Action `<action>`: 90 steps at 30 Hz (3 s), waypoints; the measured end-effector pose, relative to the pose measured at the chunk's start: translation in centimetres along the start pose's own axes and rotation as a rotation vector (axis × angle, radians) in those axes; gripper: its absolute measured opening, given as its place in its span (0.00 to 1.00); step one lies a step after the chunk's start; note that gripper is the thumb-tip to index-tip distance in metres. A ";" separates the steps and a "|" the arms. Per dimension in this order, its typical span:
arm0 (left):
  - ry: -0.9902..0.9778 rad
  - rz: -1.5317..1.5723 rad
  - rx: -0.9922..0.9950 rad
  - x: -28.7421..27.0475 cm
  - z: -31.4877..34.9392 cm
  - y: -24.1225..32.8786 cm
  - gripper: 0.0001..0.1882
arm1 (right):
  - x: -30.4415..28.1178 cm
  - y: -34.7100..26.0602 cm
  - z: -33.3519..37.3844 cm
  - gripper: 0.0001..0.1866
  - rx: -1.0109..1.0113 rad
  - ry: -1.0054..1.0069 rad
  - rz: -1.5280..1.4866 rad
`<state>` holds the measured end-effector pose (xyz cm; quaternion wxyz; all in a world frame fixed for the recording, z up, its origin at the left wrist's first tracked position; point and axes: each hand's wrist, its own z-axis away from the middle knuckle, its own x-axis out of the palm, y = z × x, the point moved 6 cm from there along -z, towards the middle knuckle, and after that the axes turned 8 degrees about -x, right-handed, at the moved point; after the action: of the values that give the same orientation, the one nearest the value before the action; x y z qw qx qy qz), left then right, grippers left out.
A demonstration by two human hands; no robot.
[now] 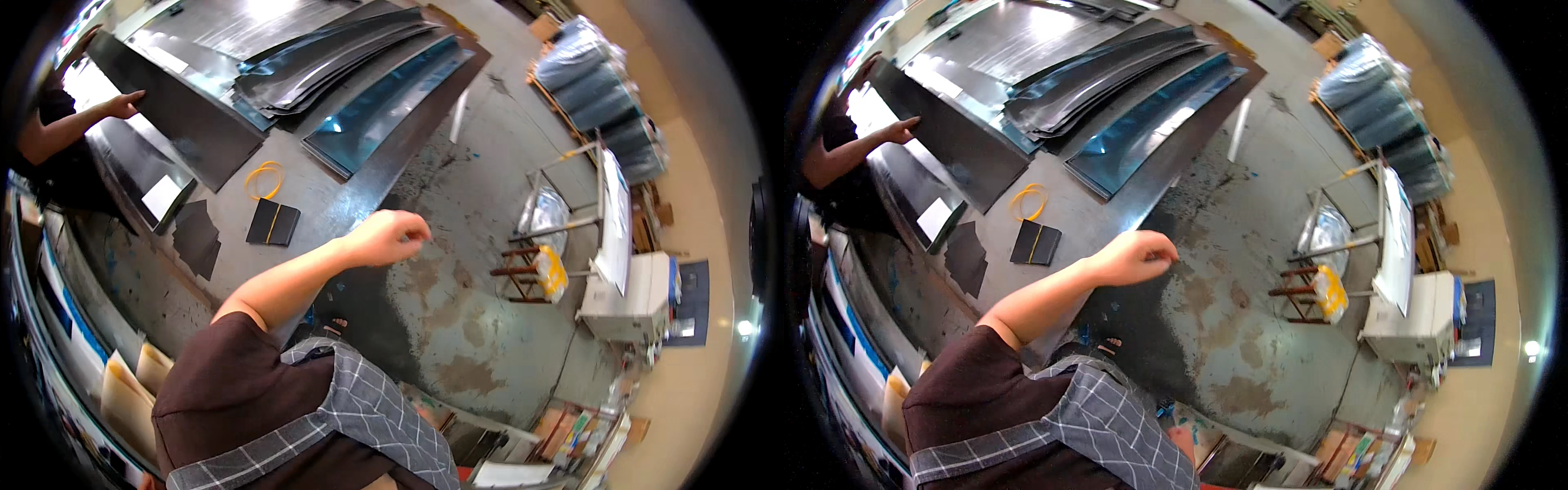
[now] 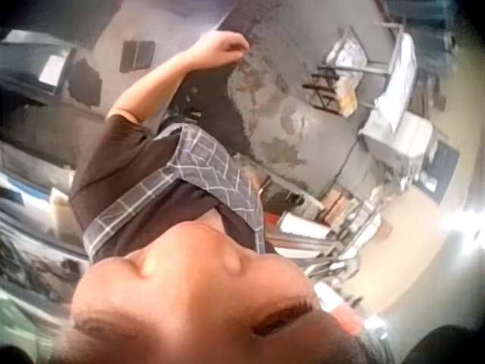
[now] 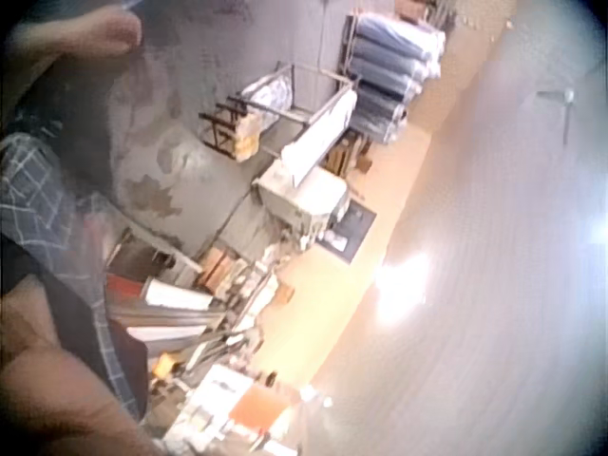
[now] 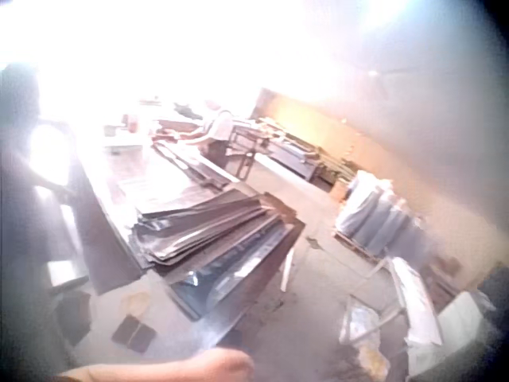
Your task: The person walks through a workshop and joins colleagues at a large workbench. They handle long, dark, curved car parts, aligning them on the table. The person then applies a white protective film to the surface of the parts, smoothing it out by hand.
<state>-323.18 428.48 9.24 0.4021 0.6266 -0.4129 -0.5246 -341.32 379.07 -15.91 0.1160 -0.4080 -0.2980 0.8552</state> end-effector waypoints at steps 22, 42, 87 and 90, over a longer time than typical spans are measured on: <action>1.296 1.691 -0.176 -16.3 -19.2 -27.3 0.15 | -39.7 -31.6 -66.8 0.07 -0.725 -0.079 0.206; 2.250 1.224 -0.342 -23.2 -28.6 -32.2 0.09 | -15.9 -76.6 -84.9 0.44 -1.719 -0.367 1.027; 1.973 1.206 0.132 -22.8 -33.1 -31.2 0.06 | -14.8 -85.4 -86.3 0.12 -1.983 -0.770 0.915; 1.998 1.242 0.092 -22.4 -33.5 -33.3 0.07 | -13.8 -82.4 -87.8 0.12 -2.000 -0.798 0.963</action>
<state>-289.34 463.07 -10.43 0.7107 0.4648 -0.1676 0.5007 -268.80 474.99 -0.39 -0.6914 -0.0916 -0.6662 0.2639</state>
